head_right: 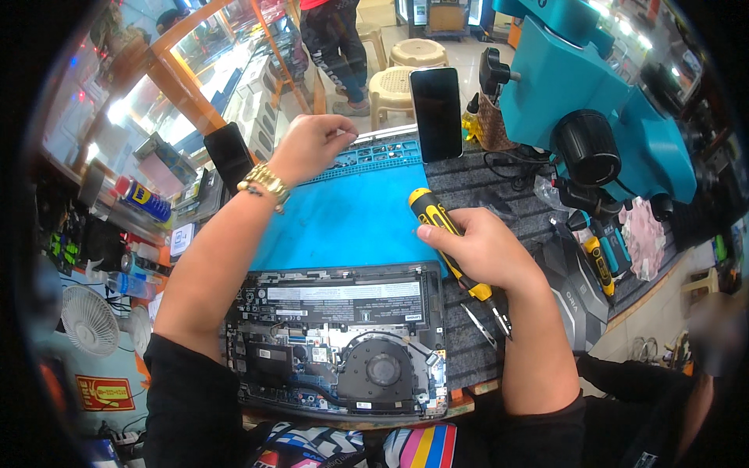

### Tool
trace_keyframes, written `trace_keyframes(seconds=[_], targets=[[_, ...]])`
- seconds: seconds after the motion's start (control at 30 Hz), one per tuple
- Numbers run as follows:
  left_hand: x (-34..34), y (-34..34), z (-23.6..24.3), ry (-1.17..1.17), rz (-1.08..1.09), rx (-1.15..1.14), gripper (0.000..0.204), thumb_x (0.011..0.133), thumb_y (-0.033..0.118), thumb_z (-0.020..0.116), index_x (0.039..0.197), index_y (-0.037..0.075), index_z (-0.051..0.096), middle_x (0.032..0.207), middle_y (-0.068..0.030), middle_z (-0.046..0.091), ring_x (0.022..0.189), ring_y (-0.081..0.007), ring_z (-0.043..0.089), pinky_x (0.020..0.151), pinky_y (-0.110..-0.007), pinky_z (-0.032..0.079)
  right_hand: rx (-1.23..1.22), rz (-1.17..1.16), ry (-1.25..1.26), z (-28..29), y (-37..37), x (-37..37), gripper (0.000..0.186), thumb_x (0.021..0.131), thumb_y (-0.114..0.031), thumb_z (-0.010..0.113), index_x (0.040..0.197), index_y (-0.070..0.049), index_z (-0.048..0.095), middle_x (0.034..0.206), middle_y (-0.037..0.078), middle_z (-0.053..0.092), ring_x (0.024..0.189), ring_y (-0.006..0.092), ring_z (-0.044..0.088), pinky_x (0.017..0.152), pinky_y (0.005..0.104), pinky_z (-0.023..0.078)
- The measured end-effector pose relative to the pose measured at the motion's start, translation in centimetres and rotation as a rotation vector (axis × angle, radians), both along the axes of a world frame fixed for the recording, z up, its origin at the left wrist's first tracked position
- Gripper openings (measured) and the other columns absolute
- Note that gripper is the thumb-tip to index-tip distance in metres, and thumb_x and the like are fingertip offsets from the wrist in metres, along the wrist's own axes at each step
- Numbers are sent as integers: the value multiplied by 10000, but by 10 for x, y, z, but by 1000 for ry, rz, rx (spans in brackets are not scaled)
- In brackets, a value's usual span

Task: The person uses a screwdriver to work on internal components of an open laptop on a repair bench, moving small wires and components with their hands and a tool.

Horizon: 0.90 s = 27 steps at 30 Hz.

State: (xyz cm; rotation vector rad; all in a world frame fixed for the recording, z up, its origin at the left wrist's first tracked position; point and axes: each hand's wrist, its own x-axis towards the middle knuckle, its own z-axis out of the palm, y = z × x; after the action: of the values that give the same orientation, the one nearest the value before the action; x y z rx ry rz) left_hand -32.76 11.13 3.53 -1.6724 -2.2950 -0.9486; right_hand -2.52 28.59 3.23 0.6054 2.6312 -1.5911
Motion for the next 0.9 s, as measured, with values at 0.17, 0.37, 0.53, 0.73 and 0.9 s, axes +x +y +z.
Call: trace_keyframes(seconds=[0.17, 0.37, 0.53, 0.73, 0.9], targets=[[30, -31, 24, -338, 18, -43, 155, 997, 185, 803, 1085, 62, 841, 616, 9, 553, 572, -91, 476, 584, -309, 416, 20, -34, -5, 1, -4, -1, 578, 979, -518, 776, 788, 22, 700, 670, 56, 645, 618, 122, 606, 587, 360, 482], [59, -65, 38, -668, -24, 95, 218, 1030, 191, 805, 1120, -7, 821, 696, 129, 545, 627, 10, 409, 560, -236, 331, -116, -83, -19, 0, -10, -4, 519, 1005, -476, 778, 851, 13, 696, 678, 33, 618, 623, 112, 637, 514, 328, 508], [86, -88, 48, -920, -47, 165, 262, 1066, 217, 776, 1187, -16, 792, 731, 93, 636, 594, 14, 455, 520, -201, 333, -149, -99, 48, -7, -12, -7, 485, 1024, -447, 779, 982, 32, 712, 747, 26, 624, 623, 119, 647, 500, 315, 540], [126, -121, 54, -1297, -132, 352, 247, 1097, 228, 729, 1129, -15, 760, 757, 41, 669, 529, -27, 453, 481, -215, 333, -112, -66, 16, -8, -7, -9, 465, 1044, -442, 755, 1037, 22, 725, 771, 24, 632, 632, 117, 638, 509, 321, 546], [168, -155, 57, -1425, -119, 405, 270, 1119, 241, 683, 1112, -25, 728, 627, 80, 484, 487, -37, 374, 469, -226, 284, -84, -153, 86, -1, -14, -2, 500, 1043, -495, 734, 1124, -2, 718, 795, 8, 630, 650, 116, 609, 532, 331, 536]])
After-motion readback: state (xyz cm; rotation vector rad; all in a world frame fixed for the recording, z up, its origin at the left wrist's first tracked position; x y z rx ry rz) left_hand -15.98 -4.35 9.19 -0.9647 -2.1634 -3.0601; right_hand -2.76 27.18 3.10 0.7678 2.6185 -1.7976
